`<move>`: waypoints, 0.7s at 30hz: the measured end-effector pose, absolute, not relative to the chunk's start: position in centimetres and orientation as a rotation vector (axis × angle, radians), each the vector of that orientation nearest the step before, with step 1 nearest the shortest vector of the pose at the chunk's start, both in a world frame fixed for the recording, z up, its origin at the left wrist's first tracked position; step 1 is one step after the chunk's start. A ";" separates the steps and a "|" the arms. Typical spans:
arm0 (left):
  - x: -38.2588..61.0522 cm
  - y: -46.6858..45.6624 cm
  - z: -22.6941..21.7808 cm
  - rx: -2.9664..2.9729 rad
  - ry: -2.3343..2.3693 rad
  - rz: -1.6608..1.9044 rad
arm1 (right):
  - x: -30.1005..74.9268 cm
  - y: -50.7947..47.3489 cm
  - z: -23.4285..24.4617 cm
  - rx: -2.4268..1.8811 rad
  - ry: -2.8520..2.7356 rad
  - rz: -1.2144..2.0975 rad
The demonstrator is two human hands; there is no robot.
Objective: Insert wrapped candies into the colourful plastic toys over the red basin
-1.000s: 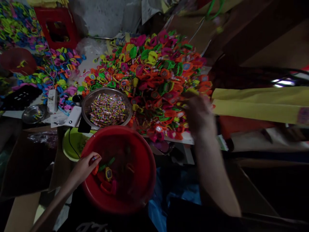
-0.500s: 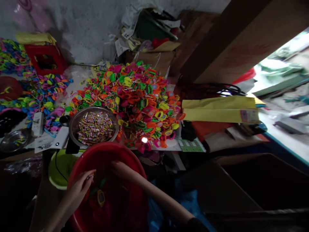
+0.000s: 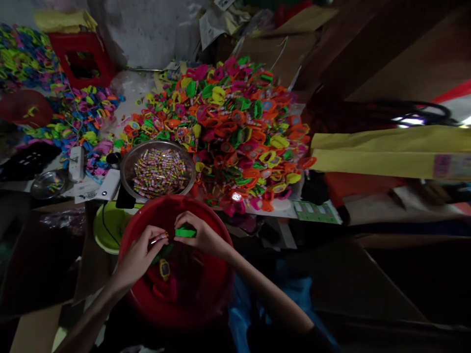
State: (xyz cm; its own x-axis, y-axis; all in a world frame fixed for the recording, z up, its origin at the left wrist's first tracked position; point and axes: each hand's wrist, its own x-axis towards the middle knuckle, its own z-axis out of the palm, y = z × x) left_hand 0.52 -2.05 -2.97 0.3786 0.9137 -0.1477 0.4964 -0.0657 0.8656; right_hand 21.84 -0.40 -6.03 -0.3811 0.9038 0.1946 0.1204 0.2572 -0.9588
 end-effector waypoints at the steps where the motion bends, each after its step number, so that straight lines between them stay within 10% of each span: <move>1: 0.6 -2.1 -2.8 1.736 1.243 0.565 | 21.7 -0.5 -5.2 -0.917 -1.728 1.159; 21: 1.1 -2.7 -1.0 1.936 1.238 0.647 | 20.2 -2.5 -2.8 -1.080 -2.093 0.423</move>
